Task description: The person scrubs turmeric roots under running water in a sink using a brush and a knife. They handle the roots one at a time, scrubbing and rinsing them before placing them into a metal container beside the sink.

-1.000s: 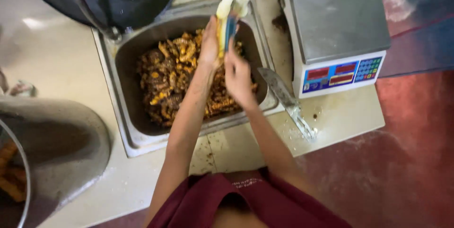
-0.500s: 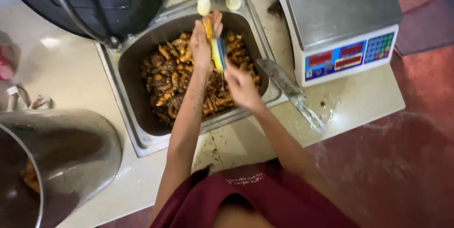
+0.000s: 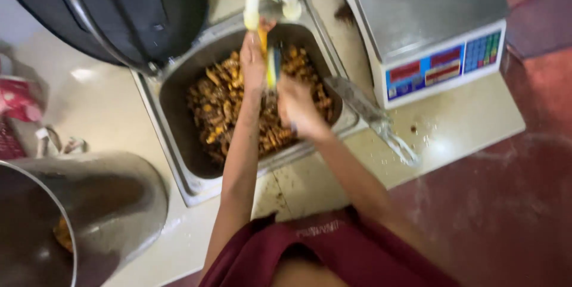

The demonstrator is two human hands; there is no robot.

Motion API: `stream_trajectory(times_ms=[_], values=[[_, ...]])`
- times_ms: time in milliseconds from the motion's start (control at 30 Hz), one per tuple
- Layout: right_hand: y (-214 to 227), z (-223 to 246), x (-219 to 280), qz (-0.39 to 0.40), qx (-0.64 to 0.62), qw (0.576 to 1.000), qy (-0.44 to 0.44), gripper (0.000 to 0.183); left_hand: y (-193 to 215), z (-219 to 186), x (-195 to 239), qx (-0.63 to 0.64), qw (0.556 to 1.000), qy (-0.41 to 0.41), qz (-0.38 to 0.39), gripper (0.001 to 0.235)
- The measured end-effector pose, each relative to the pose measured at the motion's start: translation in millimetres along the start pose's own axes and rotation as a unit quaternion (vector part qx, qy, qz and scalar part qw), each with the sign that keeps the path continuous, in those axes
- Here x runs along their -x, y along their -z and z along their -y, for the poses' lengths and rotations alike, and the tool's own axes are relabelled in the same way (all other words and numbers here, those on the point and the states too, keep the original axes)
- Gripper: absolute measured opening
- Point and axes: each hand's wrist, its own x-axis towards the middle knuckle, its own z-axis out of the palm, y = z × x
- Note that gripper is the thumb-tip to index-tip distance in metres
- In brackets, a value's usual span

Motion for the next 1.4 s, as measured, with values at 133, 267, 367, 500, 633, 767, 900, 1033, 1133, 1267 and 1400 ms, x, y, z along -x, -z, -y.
stream_trajectory(times_ms=[133,267,367,500,633,767,900,1033,1133,1267,1400], values=[[-9,-7,-12,-0.096,0.084,0.988,-0.090,0.022,0,-7,11,0.024,0.998,0.021,0.049,0.041],[-28,15,6,-0.092,0.010,0.985,-0.143,0.040,6,-9,13,-0.051,0.998,0.035,0.033,0.049],[-10,-27,-26,-0.117,0.049,0.984,-0.128,0.042,11,-10,10,-0.044,0.997,0.058,0.021,0.053],[-7,-6,-52,-0.128,-0.031,0.972,-0.196,0.038,5,-18,26,0.060,0.995,0.049,0.065,0.060],[8,14,-28,-0.080,-0.132,0.965,-0.214,0.042,8,-27,14,0.113,0.985,0.128,0.013,0.070],[10,31,6,-0.044,-0.185,0.950,-0.248,0.051,9,-3,6,0.249,0.960,0.131,-0.012,0.063],[-16,42,30,-0.063,0.020,0.981,-0.184,0.054,-1,-32,8,0.144,0.976,0.164,0.000,0.059],[-20,10,-5,-0.126,0.074,0.982,-0.117,0.045,1,-14,18,0.056,0.986,0.156,0.012,0.057],[-28,16,-1,-0.089,0.247,0.963,-0.058,0.025,8,17,0,0.012,0.991,0.132,-0.001,0.070],[-19,11,-26,-0.124,0.168,0.970,-0.126,0.021,-4,-3,24,0.039,0.987,0.155,0.018,0.052],[-9,-54,0,-0.062,0.224,0.970,0.075,0.052,7,1,11,0.048,0.986,0.152,-0.056,0.067]])
